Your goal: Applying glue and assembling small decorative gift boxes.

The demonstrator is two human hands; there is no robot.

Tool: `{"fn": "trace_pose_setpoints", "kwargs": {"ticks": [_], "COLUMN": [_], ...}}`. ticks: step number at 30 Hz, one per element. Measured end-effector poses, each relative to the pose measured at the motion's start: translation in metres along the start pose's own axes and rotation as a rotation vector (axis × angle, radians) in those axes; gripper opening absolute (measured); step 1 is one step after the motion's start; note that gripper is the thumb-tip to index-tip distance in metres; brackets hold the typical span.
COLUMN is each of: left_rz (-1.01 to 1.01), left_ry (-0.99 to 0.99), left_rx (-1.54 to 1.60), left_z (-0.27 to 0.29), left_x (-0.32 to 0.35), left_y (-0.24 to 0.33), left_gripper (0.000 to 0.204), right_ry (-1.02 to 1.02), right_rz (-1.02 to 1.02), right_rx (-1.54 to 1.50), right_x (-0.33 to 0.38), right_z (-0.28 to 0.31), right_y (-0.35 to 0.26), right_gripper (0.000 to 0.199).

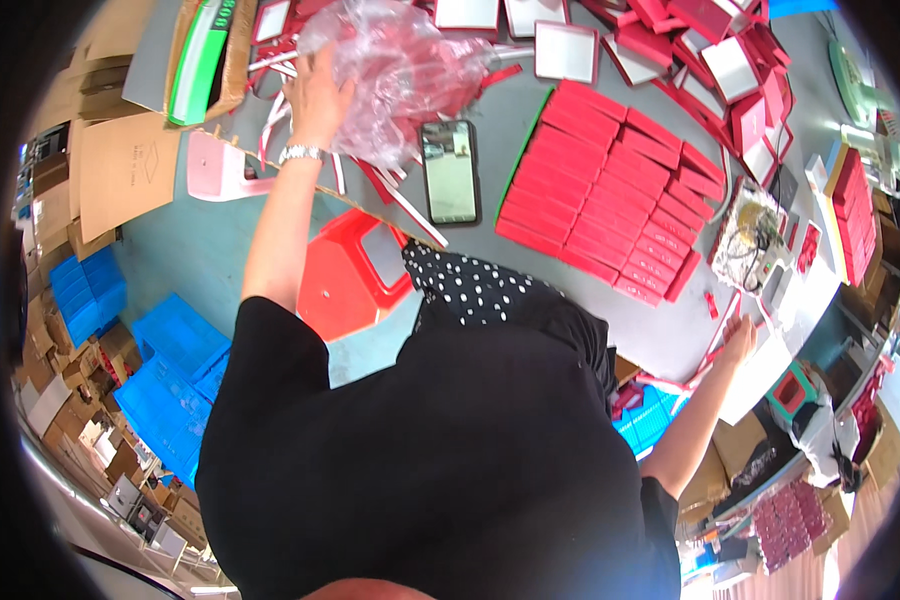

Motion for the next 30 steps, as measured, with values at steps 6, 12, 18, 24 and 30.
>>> {"fn": "trace_pose_setpoints", "kwargs": {"ticks": [6, 12, 18, 24, 30], "left_rz": [0.281, 0.415, 0.754, 0.954, 0.385], "left_ry": [-0.262, -0.522, -0.682, -0.811, -1.282], "left_rx": [0.605, 1.463, 1.438, 1.858, 1.081], "left_z": [-0.005, 0.045, 0.013, -0.033, -0.053], "left_x": [-0.011, -0.02, 0.024, 0.06, 0.067], "left_y": [-0.047, -0.016, -0.021, -0.009, 0.017], "left_gripper": [0.024, 0.015, 0.037, 0.039, 0.028], "right_ry": [0.015, 0.001, -0.02, -0.009, -0.02], "right_rz": [-0.033, -0.009, -0.025, -0.041, -0.032], "right_rx": [-0.033, -0.089, -0.143, -0.15, -0.126], "right_x": [0.005, 0.014, 0.025, 0.041, 0.039], "right_z": [0.009, 0.004, -0.01, -0.008, 0.005], "right_y": [0.005, 0.0, 0.001, 0.0, 0.004], "right_gripper": [0.023, 0.022, 0.022, 0.024, 0.023]}}
Point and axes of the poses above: each hand's wrist, its own x-axis away from the middle knuckle, its own z-axis out of the back of the hand, y = z × x, the point moved 9 cm from there along -x, towards the middle knuckle, and after that the axes turned 2 degrees about -y, right-handed, at the moved point
